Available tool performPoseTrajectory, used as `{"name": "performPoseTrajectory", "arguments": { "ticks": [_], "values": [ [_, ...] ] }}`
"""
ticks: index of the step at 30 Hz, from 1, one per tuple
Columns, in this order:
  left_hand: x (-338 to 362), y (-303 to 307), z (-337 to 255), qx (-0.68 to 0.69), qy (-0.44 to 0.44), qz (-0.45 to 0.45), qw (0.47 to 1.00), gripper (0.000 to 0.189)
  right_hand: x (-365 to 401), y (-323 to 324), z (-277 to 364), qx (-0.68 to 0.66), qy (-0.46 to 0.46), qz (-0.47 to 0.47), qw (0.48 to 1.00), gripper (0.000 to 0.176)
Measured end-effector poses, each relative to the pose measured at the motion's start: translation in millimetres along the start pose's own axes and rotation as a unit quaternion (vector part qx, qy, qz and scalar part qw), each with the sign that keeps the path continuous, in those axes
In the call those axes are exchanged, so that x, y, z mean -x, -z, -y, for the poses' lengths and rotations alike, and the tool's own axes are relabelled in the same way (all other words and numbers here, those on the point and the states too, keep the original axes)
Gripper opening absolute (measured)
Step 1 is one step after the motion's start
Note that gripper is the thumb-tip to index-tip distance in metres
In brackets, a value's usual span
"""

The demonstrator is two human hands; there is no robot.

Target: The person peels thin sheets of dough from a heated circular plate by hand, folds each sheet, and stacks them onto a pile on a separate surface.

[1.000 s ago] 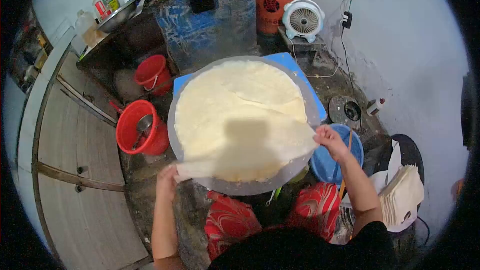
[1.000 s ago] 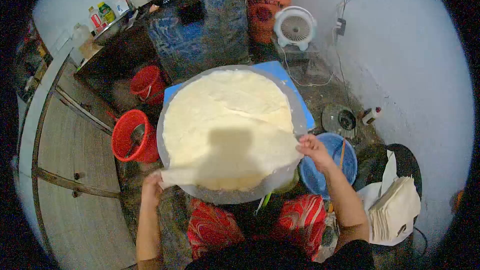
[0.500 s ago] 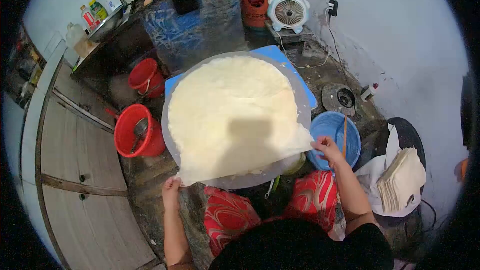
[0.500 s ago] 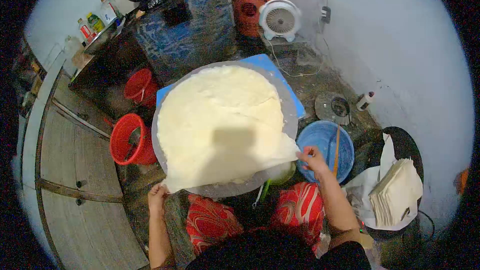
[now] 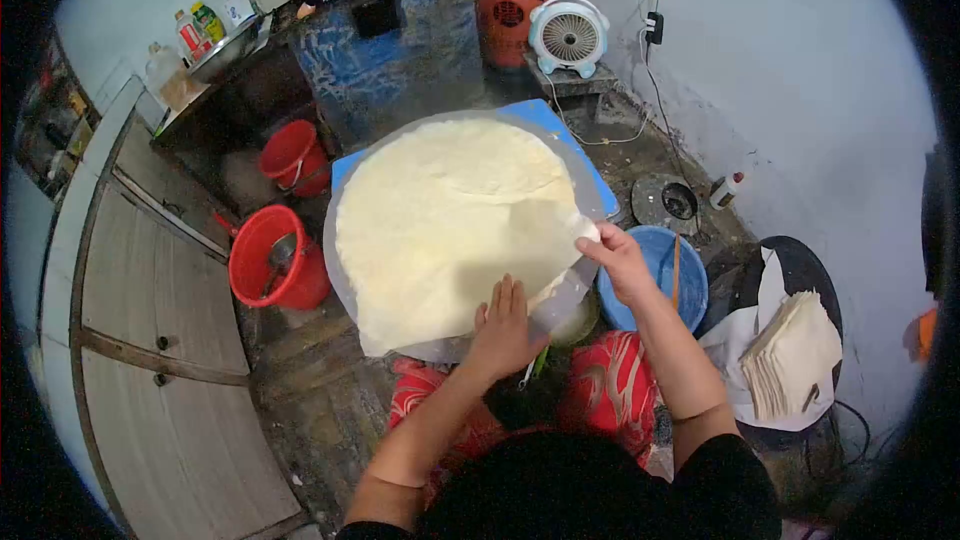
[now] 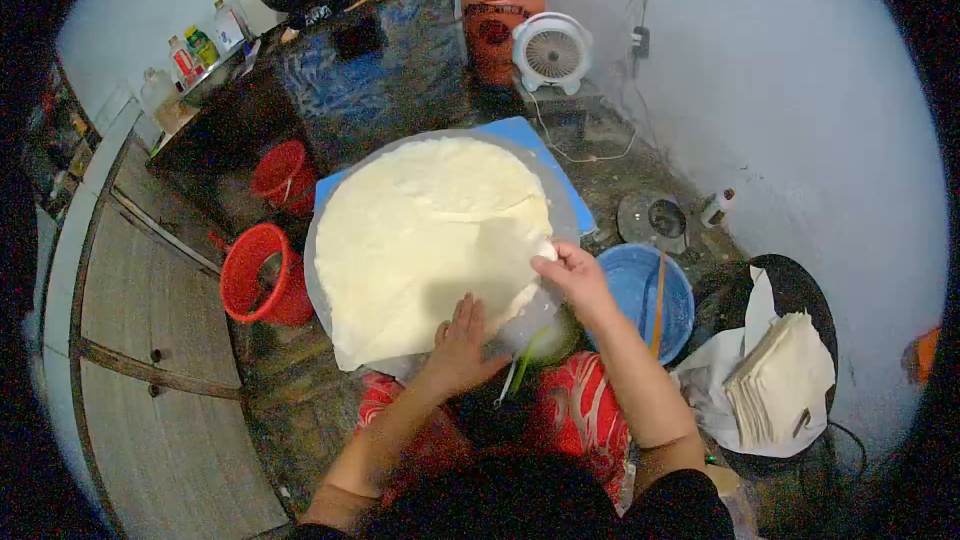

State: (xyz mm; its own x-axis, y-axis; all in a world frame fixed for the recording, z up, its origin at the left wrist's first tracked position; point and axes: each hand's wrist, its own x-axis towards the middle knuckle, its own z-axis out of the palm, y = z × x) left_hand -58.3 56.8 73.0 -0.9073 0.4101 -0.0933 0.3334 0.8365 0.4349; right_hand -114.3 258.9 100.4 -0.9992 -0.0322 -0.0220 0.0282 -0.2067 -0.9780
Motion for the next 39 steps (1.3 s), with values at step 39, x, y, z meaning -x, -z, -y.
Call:
{"name": "performPoseTrajectory", "arguments": {
  "ticks": [39],
  "values": [
    [-124,-48,83,0.021,0.015,-0.058,0.998,0.055,-29,-20,-9,-0.063,-0.073,0.031,0.995,0.028]
  ]
}}
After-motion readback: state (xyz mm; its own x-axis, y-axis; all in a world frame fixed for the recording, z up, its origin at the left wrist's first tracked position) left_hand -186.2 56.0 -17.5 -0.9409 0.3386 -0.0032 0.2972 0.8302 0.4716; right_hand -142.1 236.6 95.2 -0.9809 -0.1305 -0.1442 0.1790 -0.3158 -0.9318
